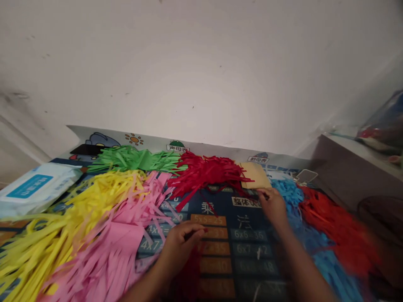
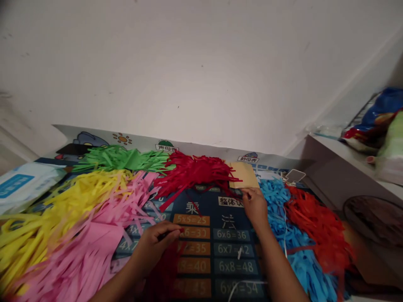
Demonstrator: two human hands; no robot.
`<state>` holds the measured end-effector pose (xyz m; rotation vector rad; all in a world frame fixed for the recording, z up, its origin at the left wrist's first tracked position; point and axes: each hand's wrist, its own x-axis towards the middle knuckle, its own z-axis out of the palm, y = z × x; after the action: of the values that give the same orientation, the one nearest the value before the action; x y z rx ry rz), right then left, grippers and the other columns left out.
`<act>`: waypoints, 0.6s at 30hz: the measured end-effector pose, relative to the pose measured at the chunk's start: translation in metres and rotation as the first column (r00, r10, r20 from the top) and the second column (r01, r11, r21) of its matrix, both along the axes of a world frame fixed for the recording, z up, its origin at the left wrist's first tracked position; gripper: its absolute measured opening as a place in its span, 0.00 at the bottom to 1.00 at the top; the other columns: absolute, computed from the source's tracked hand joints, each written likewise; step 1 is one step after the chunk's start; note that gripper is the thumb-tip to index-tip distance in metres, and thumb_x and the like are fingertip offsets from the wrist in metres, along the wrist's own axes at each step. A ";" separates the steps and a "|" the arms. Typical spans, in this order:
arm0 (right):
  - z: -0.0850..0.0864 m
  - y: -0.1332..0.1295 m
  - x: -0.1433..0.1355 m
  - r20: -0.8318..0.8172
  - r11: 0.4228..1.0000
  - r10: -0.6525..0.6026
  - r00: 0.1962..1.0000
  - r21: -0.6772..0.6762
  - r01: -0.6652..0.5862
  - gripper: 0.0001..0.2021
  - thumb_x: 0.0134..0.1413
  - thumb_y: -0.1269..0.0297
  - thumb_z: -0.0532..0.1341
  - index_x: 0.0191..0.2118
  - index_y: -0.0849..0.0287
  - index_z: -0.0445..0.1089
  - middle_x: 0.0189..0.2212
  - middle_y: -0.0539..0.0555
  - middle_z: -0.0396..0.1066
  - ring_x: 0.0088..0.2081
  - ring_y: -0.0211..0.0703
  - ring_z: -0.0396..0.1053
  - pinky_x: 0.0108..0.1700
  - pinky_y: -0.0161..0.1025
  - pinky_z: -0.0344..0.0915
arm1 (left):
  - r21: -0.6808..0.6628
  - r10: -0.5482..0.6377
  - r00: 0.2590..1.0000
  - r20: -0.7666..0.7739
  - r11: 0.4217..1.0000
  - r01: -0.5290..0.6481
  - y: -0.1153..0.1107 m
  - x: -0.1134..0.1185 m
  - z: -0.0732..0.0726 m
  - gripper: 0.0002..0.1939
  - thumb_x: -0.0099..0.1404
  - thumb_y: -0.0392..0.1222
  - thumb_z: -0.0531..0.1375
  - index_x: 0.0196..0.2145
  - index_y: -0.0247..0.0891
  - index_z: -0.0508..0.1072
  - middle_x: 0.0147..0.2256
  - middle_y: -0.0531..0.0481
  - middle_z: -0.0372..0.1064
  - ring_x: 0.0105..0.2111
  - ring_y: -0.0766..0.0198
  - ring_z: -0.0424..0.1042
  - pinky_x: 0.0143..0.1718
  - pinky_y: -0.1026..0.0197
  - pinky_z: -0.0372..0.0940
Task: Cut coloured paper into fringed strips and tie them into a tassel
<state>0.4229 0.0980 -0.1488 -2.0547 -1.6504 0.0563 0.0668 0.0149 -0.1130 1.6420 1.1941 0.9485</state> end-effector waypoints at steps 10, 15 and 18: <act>0.012 -0.021 -0.018 -0.146 0.994 0.035 0.989 0.109 -0.019 0.12 0.48 0.69 0.55 0.34 0.61 0.77 0.35 0.61 0.76 0.41 0.52 0.72 0.47 0.49 0.66 | -0.083 0.001 1.000 0.012 0.997 0.000 -0.001 0.001 -0.010 0.12 0.61 0.46 0.57 0.33 0.40 0.79 0.32 0.48 0.77 0.34 0.58 0.75 0.36 0.60 0.65; 0.028 -0.086 -0.107 -0.331 0.969 0.248 0.910 0.108 -0.224 0.10 0.54 0.57 0.59 0.33 0.54 0.77 0.36 0.54 0.76 0.39 0.46 0.73 0.44 0.40 0.69 | -0.064 0.011 0.999 0.038 0.998 -0.009 -0.004 0.009 -0.008 0.08 0.59 0.43 0.59 0.30 0.41 0.78 0.30 0.50 0.76 0.33 0.59 0.74 0.36 0.61 0.65; 0.021 -0.120 -0.162 -0.739 0.971 0.215 0.639 0.094 -0.219 0.07 0.50 0.60 0.64 0.33 0.55 0.76 0.31 0.53 0.77 0.34 0.45 0.74 0.37 0.37 0.70 | 0.019 0.022 0.999 0.045 1.000 -0.023 -0.008 0.016 -0.005 0.07 0.59 0.41 0.60 0.29 0.41 0.78 0.30 0.51 0.74 0.32 0.61 0.73 0.36 0.62 0.64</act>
<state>0.2607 -0.0217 -0.1279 -1.4771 -1.3169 0.8770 0.0823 0.0069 -0.1183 1.6175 1.1791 1.0089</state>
